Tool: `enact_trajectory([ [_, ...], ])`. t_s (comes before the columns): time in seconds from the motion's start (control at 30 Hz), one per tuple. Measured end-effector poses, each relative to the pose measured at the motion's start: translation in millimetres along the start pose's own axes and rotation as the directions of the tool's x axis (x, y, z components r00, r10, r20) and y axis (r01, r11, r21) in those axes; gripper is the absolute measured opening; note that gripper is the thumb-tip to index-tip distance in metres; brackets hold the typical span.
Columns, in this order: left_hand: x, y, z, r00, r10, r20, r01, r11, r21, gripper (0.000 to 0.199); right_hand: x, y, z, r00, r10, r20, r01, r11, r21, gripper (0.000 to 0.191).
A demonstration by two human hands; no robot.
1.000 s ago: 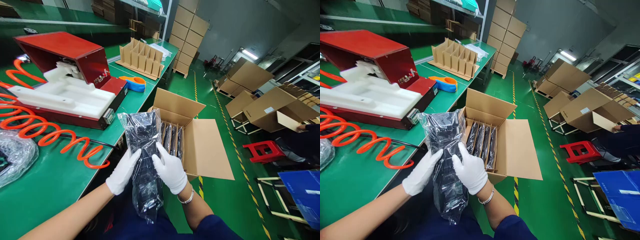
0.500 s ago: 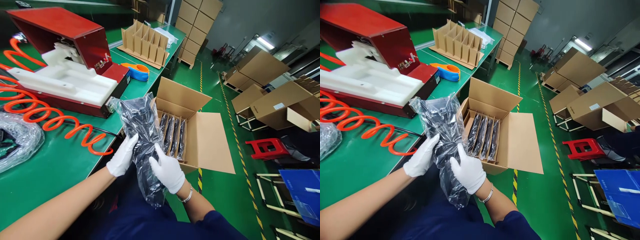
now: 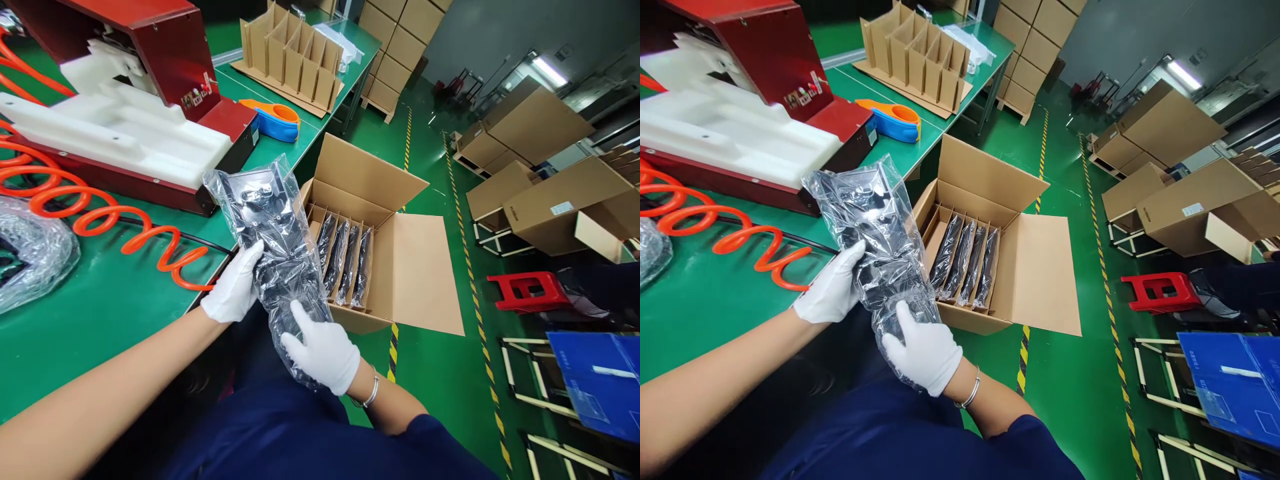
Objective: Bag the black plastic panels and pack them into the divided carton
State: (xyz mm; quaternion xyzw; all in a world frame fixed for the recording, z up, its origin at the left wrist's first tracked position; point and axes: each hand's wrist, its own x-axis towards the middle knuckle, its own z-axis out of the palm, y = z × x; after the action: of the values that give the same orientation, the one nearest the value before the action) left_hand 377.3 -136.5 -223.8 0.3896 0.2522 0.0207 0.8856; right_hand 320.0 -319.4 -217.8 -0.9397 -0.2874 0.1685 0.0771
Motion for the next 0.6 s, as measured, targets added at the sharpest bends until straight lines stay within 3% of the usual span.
enact_trajectory([
  [0.1, -2, 3, 2.7, 1.0, 0.012, -0.026, -0.012, 1.0, 0.01, 0.033, 2, 10, 0, 0.993, 0.12, -0.017, -0.12, 0.993, 0.002, 0.069],
  [0.2, -3, 5, 3.7, 0.999, 0.017, -0.04, -0.016, 1.0, 0.018, 0.032, -3, 20, -2, 0.989, 0.143, -0.046, -0.142, 0.989, 0.03, 0.068],
  [0.3, -3, 6, 3.9, 0.998, -0.004, -0.06, 0.005, 1.0, 0.024, 0.029, -10, 34, -9, 0.983, 0.12, -0.137, -0.086, 0.97, 0.226, 0.055],
  [0.43, -1, 5, 2.1, 0.999, -0.009, -0.041, 0.011, 0.999, 0.041, 0.031, -3, 66, -14, 0.904, 0.298, -0.306, -0.092, 0.835, 0.542, 0.049],
  [0.5, 0, 3, 0.5, 0.999, -0.015, -0.042, 0.017, 0.999, 0.051, 0.035, 8, 80, -7, 0.921, 0.312, -0.233, -0.1, 0.769, 0.631, 0.058],
  [0.6, 0, -1, -2.9, 1.0, 0.005, -0.024, -0.004, 0.997, 0.071, 0.042, 25, 88, 15, 0.992, 0.128, -0.004, -0.077, 0.617, 0.783, 0.076],
])
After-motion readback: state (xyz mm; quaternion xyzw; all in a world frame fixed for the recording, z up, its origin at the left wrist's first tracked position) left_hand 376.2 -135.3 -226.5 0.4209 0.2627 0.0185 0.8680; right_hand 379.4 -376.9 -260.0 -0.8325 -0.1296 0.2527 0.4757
